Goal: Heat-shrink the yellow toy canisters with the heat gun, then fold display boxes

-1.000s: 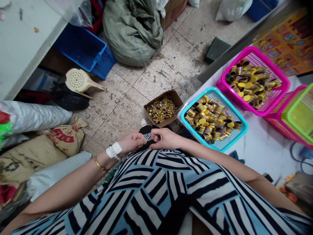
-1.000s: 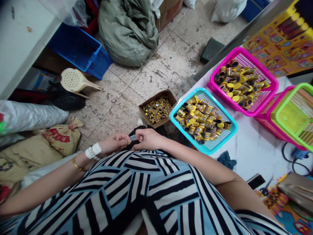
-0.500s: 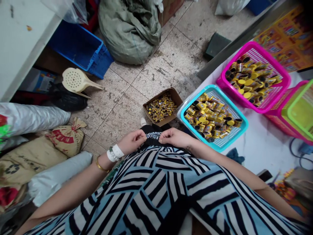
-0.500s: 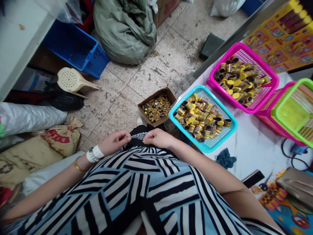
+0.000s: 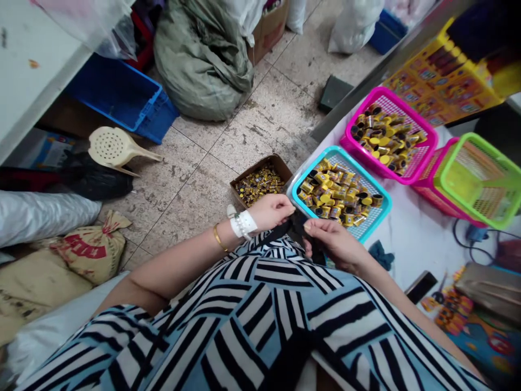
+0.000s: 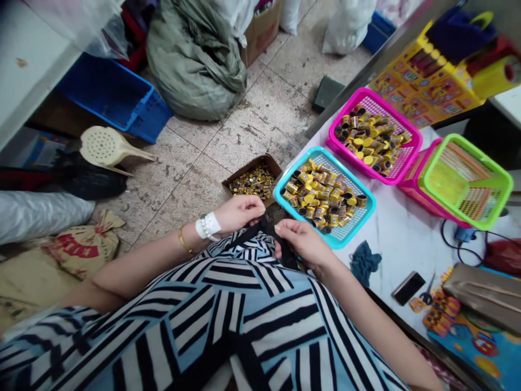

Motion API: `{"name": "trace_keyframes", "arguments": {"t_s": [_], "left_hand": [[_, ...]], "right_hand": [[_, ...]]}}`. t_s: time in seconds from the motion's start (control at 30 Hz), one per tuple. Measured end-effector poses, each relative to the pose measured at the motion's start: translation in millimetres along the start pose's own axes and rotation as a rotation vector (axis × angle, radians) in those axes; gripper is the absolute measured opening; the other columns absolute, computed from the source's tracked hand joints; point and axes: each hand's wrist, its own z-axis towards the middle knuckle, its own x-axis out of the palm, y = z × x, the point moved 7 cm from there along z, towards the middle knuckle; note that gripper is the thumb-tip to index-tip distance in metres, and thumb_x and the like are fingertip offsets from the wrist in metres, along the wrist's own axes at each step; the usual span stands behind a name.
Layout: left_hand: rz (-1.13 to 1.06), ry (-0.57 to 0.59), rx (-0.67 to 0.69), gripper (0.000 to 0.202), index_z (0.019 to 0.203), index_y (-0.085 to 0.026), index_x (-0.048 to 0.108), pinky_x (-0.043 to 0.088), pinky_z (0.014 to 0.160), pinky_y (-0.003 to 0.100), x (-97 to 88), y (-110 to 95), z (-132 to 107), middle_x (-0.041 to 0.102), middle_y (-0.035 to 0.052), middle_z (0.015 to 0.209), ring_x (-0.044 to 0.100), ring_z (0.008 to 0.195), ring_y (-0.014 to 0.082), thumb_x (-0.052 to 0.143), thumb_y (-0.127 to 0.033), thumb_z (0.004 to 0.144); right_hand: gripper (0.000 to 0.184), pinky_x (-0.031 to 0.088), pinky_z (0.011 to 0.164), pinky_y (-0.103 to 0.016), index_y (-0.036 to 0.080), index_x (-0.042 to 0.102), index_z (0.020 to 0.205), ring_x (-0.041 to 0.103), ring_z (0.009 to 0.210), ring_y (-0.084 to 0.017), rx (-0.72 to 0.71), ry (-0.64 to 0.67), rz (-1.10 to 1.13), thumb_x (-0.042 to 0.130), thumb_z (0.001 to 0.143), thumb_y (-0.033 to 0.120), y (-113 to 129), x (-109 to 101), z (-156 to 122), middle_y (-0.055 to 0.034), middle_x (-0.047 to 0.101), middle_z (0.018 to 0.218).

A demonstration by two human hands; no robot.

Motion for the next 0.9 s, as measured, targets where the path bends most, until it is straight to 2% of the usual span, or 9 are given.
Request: {"name": "trace_keyframes", "arguments": {"t_s": [0.07, 0.23, 0.3, 0.43, 0.5, 0.57, 0.73, 0.8, 0.9], "left_hand": [[0.038, -0.048, 0.013, 0.016, 0.071, -0.016, 0.052, 0.034, 0.053, 0.020, -9.3, 8.0, -4.5, 0.048, -0.0045, 0.060, 0.044, 0.054, 0.0084, 0.055, -0.025, 0.083], [0.266, -0.147, -0.040, 0.014, 0.074, -0.017, 0.051, 0.031, 0.052, 0.020, -33.7, 38.3, -24.4, 0.046, -0.0051, 0.062, 0.040, 0.056, 0.0087, 0.051, -0.025, 0.085], [0.224, -0.102, -0.068, 0.012, 0.084, -0.017, 0.051, 0.031, 0.051, 0.020, -31.2, 46.0, -27.3, 0.047, -0.0067, 0.061, 0.042, 0.054, 0.0084, 0.056, -0.028, 0.083], [0.020, 0.069, -0.127, 0.051, 0.109, -0.017, 0.051, 0.042, 0.059, 0.022, -19.8, 53.3, -31.5, 0.061, -0.0043, 0.075, 0.056, 0.063, 0.0103, 0.076, -0.027, 0.066], [-0.006, 0.146, -0.149, 0.051, 0.105, -0.016, 0.057, 0.045, 0.065, 0.024, -18.6, 56.7, -34.7, 0.065, -0.0018, 0.080, 0.060, 0.069, 0.0115, 0.080, -0.023, 0.060], [0.005, 0.178, -0.174, 0.038, 0.092, -0.015, 0.061, 0.045, 0.066, 0.024, -21.4, 63.0, -37.6, 0.065, -0.0012, 0.077, 0.060, 0.069, 0.0114, 0.080, -0.022, 0.060], [0.131, 0.021, -0.164, 0.016, 0.077, -0.014, 0.061, 0.040, 0.054, 0.021, -34.1, 77.3, -42.9, 0.058, -0.0035, 0.062, 0.054, 0.056, 0.0093, 0.073, -0.021, 0.069], [0.226, -0.070, -0.086, 0.025, 0.091, -0.015, 0.063, 0.045, 0.060, 0.023, -37.1, 74.0, -47.7, 0.063, -0.0017, 0.070, 0.058, 0.061, 0.0112, 0.074, -0.022, 0.070], [0.598, -0.169, 0.115, 0.052, 0.112, -0.016, 0.060, 0.050, 0.071, 0.030, -36.7, 59.8, -60.0, 0.066, 0.0042, 0.091, 0.062, 0.076, 0.0165, 0.082, -0.029, 0.067]], "right_hand": [[0.035, 0.039, 0.045, -0.019, 0.016, 0.057, 0.069, 0.052, 0.043, -0.008, -0.027, -0.049, 0.062, 0.074, 0.076, 0.046, -6.4, 0.6, 4.4, 0.0006, 0.061, 0.056], [0.032, 0.026, 0.036, -0.016, 0.016, 0.056, 0.063, 0.036, 0.035, -0.003, 0.011, -0.013, 0.189, 0.078, 0.070, 0.038, -28.4, 12.0, 32.9, 0.0034, 0.056, 0.051], [0.030, 0.025, 0.035, -0.016, 0.015, 0.056, 0.062, 0.034, 0.034, -0.003, 0.029, -0.013, 0.198, 0.078, 0.068, 0.036, -32.4, 9.8, 39.1, 0.0033, 0.055, 0.050], [0.027, 0.022, 0.034, -0.016, 0.014, 0.059, 0.063, 0.033, 0.033, -0.002, 0.081, -0.024, 0.142, 0.077, 0.068, 0.034, -37.2, 5.5, 43.6, 0.0030, 0.055, 0.048], [0.024, 0.021, 0.034, -0.016, 0.014, 0.061, 0.064, 0.033, 0.033, -0.002, 0.108, -0.026, 0.086, 0.075, 0.067, 0.032, -39.8, 7.2, 45.3, 0.0027, 0.055, 0.048], [0.021, 0.020, 0.034, -0.016, 0.013, 0.062, 0.064, 0.033, 0.032, -0.002, 0.135, -0.015, 0.036, 0.073, 0.067, 0.031, -42.6, 11.3, 47.2, 0.0026, 0.055, 0.048], [0.019, 0.020, 0.033, -0.015, 0.014, 0.063, 0.065, 0.034, 0.032, -0.002, 0.179, 0.026, -0.034, 0.069, 0.068, 0.031, -47.0, 20.0, 51.2, 0.0033, 0.055, 0.047], [0.018, 0.020, 0.033, -0.015, 0.014, 0.063, 0.065, 0.034, 0.032, -0.002, 0.183, 0.020, -0.049, 0.069, 0.068, 0.031, -47.4, 19.8, 52.7, 0.0034, 0.055, 0.048], [0.018, 0.020, 0.033, -0.015, 0.014, 0.062, 0.064, 0.034, 0.033, -0.002, 0.194, 0.013, -0.083, 0.068, 0.067, 0.031, -49.0, 19.1, 55.1, 0.0035, 0.055, 0.047]]}}
